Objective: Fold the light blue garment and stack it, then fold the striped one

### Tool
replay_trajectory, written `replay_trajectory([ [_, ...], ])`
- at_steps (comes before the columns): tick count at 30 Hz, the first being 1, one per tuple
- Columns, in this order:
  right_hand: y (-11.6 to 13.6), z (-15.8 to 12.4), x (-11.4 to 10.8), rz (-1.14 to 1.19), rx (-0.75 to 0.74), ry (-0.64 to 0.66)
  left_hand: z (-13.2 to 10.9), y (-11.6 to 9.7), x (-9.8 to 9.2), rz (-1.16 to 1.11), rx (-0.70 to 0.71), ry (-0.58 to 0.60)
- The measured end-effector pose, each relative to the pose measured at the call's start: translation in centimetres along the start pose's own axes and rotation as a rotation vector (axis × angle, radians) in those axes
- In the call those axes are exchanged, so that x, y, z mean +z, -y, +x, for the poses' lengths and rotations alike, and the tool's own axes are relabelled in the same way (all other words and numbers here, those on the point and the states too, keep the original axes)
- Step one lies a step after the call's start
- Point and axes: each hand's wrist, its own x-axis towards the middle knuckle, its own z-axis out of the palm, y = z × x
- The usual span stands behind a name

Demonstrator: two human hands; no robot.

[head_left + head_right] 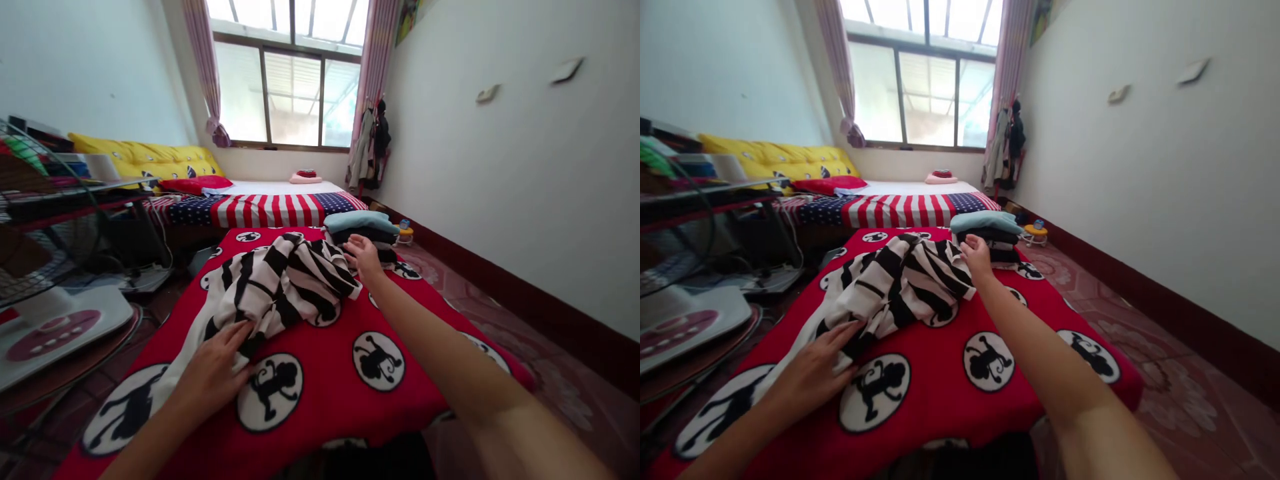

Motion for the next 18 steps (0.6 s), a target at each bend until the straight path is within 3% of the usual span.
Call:
replay_trajectory([
  [2, -2.8, -1.1, -2.2, -0.235, -0.038, -0.027, -0.7, 0.9, -0.6, 0.018, -0.054, -0.001],
  [4, -5.2, -2.5, -4.6, -0.440, -0.118, 0.053, -1.4, 1.6, -0.9, 0.003, -0.131, 0.019],
  [8, -7.4, -4.0, -7.1, -0.694, -0.276, 0.172, -2.1, 2.5, -1.6, -0.059, -0.279, 0.011],
  [11, -7.8, -3.6, -6.6, -0.806, -0.381, 0.187, -1.2, 3.8, -3.0, -0.187, -0.338, -0.042],
  [13, -8.0, -3.1, -5.6, -0.837, -0.430, 0.195, -0.1, 5.1, -4.6, -0.394, -0.386, -0.090],
  [16, -8.3, -2.3, -4.1, -0.856, -0.445, 0.211, 2.1, 7.0, -7.2, -0.794, -0.432, -0.149],
  [18, -8.4, -2.1, -3.1, -0.890, -0.401, 0.207, 3.4, 7.5, -8.7, -0.938, -0.449, -0.114],
])
